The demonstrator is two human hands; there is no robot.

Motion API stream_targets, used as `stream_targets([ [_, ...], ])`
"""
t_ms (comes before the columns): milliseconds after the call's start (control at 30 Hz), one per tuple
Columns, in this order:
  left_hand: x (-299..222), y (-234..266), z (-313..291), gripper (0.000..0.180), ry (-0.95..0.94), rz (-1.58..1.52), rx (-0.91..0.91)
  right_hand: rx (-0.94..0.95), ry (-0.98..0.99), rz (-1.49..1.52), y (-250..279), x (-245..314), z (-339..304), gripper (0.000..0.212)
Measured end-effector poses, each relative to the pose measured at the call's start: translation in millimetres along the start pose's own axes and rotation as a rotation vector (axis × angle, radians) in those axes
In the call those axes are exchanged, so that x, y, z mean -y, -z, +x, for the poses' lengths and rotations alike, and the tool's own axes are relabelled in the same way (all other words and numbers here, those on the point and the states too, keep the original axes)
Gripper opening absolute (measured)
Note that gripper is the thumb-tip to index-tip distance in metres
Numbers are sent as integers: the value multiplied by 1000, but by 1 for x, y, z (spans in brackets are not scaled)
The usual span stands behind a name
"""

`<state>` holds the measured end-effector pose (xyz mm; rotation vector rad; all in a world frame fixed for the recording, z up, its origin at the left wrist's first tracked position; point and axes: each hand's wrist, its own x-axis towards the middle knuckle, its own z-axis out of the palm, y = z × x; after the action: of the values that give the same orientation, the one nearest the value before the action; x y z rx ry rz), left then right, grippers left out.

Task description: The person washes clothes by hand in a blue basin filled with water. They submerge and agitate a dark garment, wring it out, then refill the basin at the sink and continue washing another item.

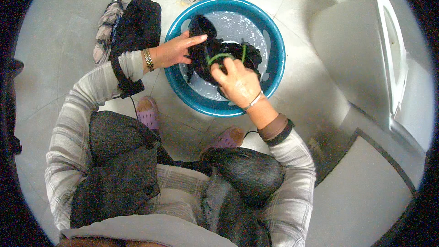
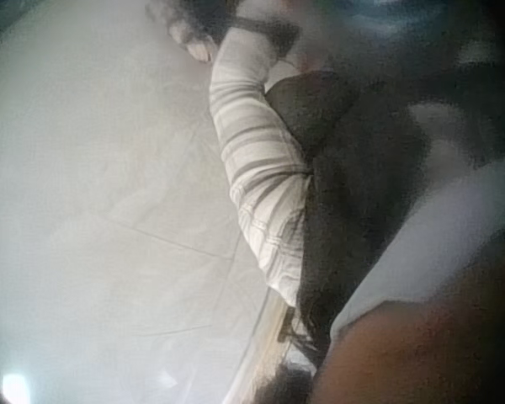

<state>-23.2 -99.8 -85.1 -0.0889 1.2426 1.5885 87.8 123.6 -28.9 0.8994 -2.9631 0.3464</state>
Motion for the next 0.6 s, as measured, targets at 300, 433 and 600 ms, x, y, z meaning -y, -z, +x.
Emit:
stream_targets([
  [300, 20, -4, -4, 63, -561, 1104, -541, 290, -163, 315, -29, -8, -29, 38],
  [433, 9, -18, -1, 82, -693, 1559, -268, 45, -342, 255, -47, -11, -26, 77],
  [600, 24, -23, 8, 90, -467, 1771, -142, 326, -565, 229, -67, -12, -28, 133],
])
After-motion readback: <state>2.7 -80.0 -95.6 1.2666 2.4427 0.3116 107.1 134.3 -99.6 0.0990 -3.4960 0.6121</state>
